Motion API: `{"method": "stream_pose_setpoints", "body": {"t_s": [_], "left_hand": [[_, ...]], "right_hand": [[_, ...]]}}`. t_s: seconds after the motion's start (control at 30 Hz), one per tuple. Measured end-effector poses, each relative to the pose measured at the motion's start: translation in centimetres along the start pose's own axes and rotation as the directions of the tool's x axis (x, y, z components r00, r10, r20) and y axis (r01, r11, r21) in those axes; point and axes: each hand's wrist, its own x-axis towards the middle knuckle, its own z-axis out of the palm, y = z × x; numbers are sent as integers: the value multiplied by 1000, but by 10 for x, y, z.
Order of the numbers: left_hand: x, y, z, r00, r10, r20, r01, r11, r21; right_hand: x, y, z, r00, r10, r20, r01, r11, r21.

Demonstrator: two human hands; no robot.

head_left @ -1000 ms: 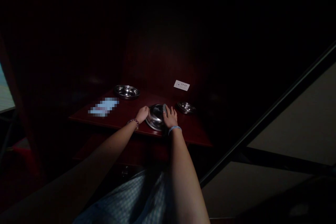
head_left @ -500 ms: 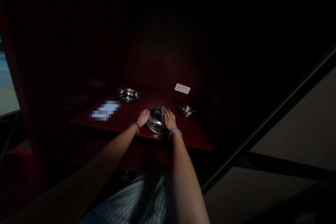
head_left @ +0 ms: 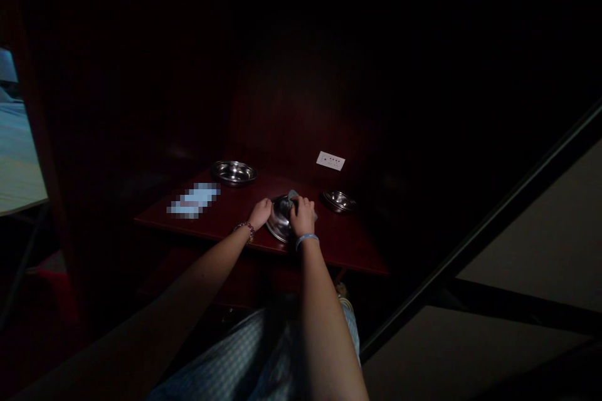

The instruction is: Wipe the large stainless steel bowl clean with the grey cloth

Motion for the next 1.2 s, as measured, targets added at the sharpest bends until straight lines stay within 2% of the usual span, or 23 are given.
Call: {"method": "stream_pose_setpoints", "body": {"t_s": [0.17, 0.6, 1.0, 1.2], "left_hand": [[1, -4, 1, 1000, -9, -3, 9, 1000, -3], [4, -8, 0, 1000, -4, 17, 4, 1000, 9], [4, -10, 0, 1000, 18, 12, -19, 999, 28], [4, -9, 2, 1000, 23, 2, -23, 1000, 15]], "right_hand": [[2, -4, -2, 999, 10, 31, -9, 1000, -20], [4, 2, 0, 996, 58, 64, -64, 992, 104], [-1, -8, -4, 990, 99, 103, -102, 995, 18], [-2, -11, -1, 992, 100, 71, -101, 995, 18]]}}
